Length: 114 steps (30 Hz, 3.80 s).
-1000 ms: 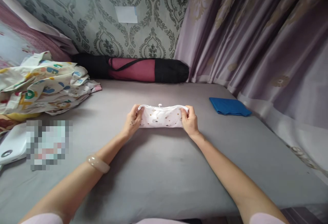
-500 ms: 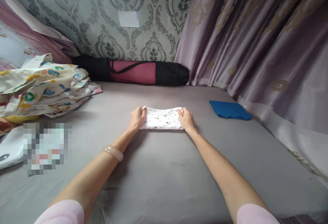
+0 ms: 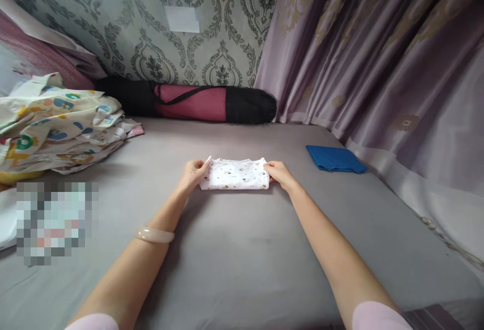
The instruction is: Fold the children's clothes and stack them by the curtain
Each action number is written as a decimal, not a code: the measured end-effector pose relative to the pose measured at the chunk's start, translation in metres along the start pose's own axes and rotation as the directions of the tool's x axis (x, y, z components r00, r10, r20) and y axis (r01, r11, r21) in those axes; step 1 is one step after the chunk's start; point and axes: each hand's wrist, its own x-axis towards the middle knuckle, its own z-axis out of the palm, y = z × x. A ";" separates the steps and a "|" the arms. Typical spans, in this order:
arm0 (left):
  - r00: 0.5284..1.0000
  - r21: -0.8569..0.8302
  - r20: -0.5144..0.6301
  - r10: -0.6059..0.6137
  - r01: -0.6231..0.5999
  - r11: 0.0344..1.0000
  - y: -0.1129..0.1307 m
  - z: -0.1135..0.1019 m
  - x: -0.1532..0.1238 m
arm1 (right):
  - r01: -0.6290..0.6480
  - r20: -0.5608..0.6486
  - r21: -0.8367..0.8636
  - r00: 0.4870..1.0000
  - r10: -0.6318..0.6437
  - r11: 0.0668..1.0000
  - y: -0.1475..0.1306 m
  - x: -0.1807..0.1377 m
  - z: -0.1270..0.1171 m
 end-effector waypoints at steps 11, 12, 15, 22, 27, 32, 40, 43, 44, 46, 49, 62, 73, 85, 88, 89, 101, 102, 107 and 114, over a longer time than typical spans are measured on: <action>0.987 0.273 -0.126 0.097 -0.060 0.960 -0.003 0.007 0.002 | 0.094 -0.173 -0.280 0.974 -0.146 0.955 0.010 0.002 0.010; 0.986 0.311 -0.128 0.103 -0.059 0.948 -0.002 0.007 0.002 | 0.079 -0.180 -0.332 0.973 -0.145 0.940 0.009 0.001 0.010; 0.989 0.404 -0.115 0.091 -0.037 0.914 0.001 0.007 -0.001 | 0.015 -0.186 -0.414 0.977 -0.101 0.910 0.004 -0.004 0.010; 0.994 0.496 -0.110 0.001 0.054 0.867 0.010 0.003 -0.009 | -0.115 -0.214 -0.460 0.977 0.016 0.881 0.000 -0.006 0.009; 0.990 0.483 -0.136 -0.036 0.098 0.870 0.009 -0.002 -0.009 | -0.140 -0.180 -0.482 0.982 0.059 0.865 0.000 -0.009 -0.001; 0.953 0.525 -0.239 0.187 -0.035 0.850 0.017 -0.008 -0.017 | -0.053 -0.296 -0.559 0.945 -0.139 0.828 -0.013 -0.024 -0.003; 0.758 0.419 0.267 0.595 -0.647 0.637 0.034 0.038 -0.036 | 0.611 0.223 -0.583 0.755 -0.617 0.536 -0.045 -0.039 0.064; 0.805 0.491 0.279 0.524 -0.589 0.642 0.025 0.047 -0.033 | 0.602 0.258 -0.587 0.773 -0.580 0.541 -0.043 -0.040 0.080; 0.822 0.517 0.289 0.491 -0.565 0.643 0.023 0.047 -0.032 | 0.600 0.267 -0.583 0.778 -0.569 0.547 -0.042 -0.041 0.082; 0.852 0.562 0.299 0.430 -0.521 0.642 0.019 0.046 -0.031 | 0.601 0.278 -0.567 0.783 -0.556 0.563 -0.038 -0.041 0.083; 0.888 0.599 0.281 0.365 -0.459 0.655 0.017 0.045 -0.031 | 0.610 0.289 -0.539 0.782 -0.552 0.582 -0.034 -0.039 0.080; 0.979 0.666 0.167 0.118 -0.200 0.719 0.011 0.031 -0.027 | 0.429 0.187 -0.653 0.890 -0.416 0.624 -0.024 -0.039 0.072; 0.985 0.650 0.172 0.003 -0.115 0.751 0.013 0.026 -0.026 | 0.368 0.222 -0.640 0.929 -0.297 0.675 -0.013 -0.031 0.038; 0.977 0.664 0.209 -0.035 -0.116 0.738 0.017 0.020 -0.028 | 0.299 0.194 -0.671 0.954 -0.229 0.679 0.000 -0.027 0.022; 0.982 0.663 0.186 -0.030 -0.103 0.741 0.015 0.020 -0.027 | 0.303 0.210 -0.673 0.953 -0.219 0.675 0.004 -0.027 0.016; 0.984 0.660 0.178 -0.026 -0.100 0.744 0.014 0.020 -0.027 | 0.304 0.213 -0.676 0.953 -0.217 0.672 0.005 -0.027 0.015; 0.978 0.499 -0.011 0.209 -0.176 0.848 -0.015 0.008 -0.006 | 0.179 0.069 -0.719 0.980 -0.188 0.672 0.015 -0.032 -0.011; 0.979 0.469 -0.029 0.204 -0.167 0.867 -0.015 0.006 -0.004 | 0.172 0.039 -0.716 0.978 -0.206 0.677 0.013 -0.033 -0.013; 0.977 0.339 -0.116 0.179 -0.130 0.932 -0.015 0.001 -0.001 | 0.299 0.081 -0.667 0.939 -0.333 0.682 -0.008 -0.038 0.001; 0.965 0.352 -0.106 0.238 -0.187 0.917 -0.008 0.000 -0.008 | 0.380 0.190 -0.648 0.920 -0.343 0.661 -0.015 -0.037 0.037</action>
